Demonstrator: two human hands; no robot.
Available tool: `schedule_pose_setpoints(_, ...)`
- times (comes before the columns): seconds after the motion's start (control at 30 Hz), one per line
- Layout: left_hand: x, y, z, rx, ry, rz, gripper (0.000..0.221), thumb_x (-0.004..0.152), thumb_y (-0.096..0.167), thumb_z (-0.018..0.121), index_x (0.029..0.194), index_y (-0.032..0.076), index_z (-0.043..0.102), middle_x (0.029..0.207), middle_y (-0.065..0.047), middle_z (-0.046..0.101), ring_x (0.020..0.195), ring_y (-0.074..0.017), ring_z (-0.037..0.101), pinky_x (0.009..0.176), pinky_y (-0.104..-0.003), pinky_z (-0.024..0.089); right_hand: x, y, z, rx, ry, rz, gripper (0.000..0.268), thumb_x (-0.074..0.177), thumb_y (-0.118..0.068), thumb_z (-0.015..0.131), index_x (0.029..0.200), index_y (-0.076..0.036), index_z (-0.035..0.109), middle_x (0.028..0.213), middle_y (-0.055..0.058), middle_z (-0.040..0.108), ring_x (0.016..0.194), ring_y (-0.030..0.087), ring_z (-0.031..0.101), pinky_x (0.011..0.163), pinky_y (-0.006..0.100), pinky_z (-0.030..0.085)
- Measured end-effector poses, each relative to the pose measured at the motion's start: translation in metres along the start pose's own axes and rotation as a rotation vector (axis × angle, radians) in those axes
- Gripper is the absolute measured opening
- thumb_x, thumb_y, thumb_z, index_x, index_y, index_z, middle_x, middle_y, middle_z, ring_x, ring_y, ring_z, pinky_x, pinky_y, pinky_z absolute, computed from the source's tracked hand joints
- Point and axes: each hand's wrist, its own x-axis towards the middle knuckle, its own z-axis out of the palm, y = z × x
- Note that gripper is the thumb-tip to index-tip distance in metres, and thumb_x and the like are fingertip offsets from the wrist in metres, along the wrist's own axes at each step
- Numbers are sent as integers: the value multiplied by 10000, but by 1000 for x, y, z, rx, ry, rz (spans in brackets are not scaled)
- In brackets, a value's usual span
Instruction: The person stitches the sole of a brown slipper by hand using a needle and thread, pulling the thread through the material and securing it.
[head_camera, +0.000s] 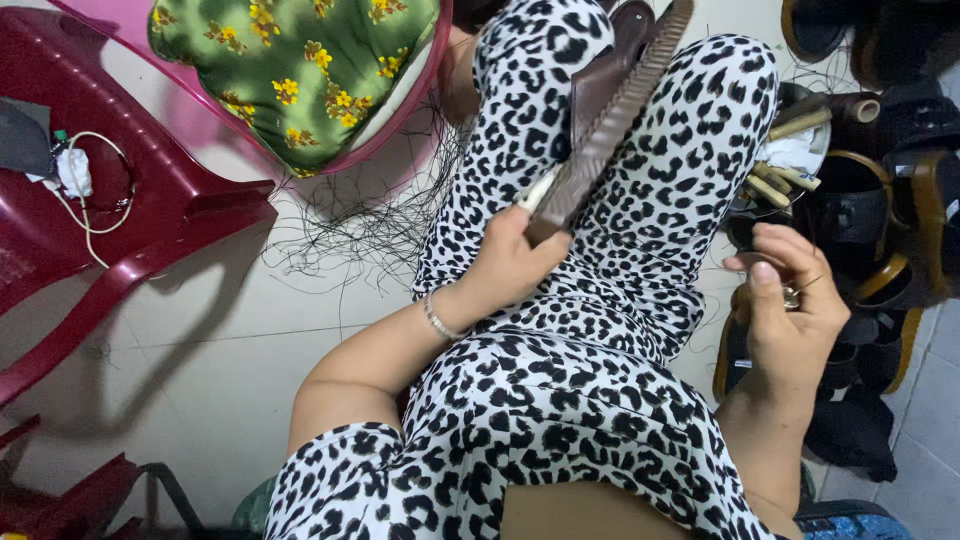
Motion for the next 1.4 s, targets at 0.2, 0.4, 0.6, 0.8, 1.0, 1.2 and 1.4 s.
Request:
schedule_pose_setpoints(0.2,-18,3,-17,561,87,815,597,1010,377,454,1525,79,405,1567,-146,482,1502,-297,468,1243,-454,476,8,4,0,31,19,91,198,1143,-94,541,1250,71,563,1387,283,574,980,293,691,534,225,407)
schedule_pose_setpoints(0.4,-9,-3,-38,1319,105,994,388,1069,103,710,1420,40,559,1509,-157,507,1419,-402,438,1151,-620,338,16,-6,13,41,-7,-29,179,1133,-9,518,1241,124,570,1306,309,562,1100,325,609,973,394,623)
schedule_pose_setpoints(0.6,-11,-12,-41,1342,85,929,421,1043,-59,531,1443,71,559,1530,-138,490,1440,-382,419,1140,-610,349,13,4,17,-3,22,3,166,1115,9,557,1249,98,600,1327,281,565,977,311,666,963,352,590)
schedule_pose_setpoints(0.8,-9,-55,-55,1240,148,789,943,943,365,879,1609,67,281,1686,-146,144,1573,-345,155,1281,-614,356,15,8,15,-119,32,-62,165,1120,24,562,1235,133,607,1304,313,551,1111,333,601,975,391,601)
schedule_pose_setpoints(1.0,-14,-51,-48,1087,194,547,1086,864,380,910,1609,41,196,1664,-183,238,1561,-380,264,1278,-586,294,21,18,17,-293,-3,-87,189,1109,-29,603,1266,57,666,1328,250,609,1240,342,581,1040,429,508)
schedule_pose_setpoints(1.2,6,-34,-25,1169,301,654,1087,961,587,834,1618,55,152,1672,-273,170,1582,-441,243,1294,-618,293,31,30,21,-300,-23,-123,199,1096,-20,598,1266,68,654,1313,270,612,1238,349,585,998,415,515)
schedule_pose_setpoints(1.4,24,-34,-18,1041,393,812,1127,816,507,867,1541,-99,252,1580,-352,312,1461,-520,349,1155,-656,263,40,60,17,-148,29,-132,240,1089,1,654,1318,68,682,1294,297,619,1094,415,650,870,464,553)
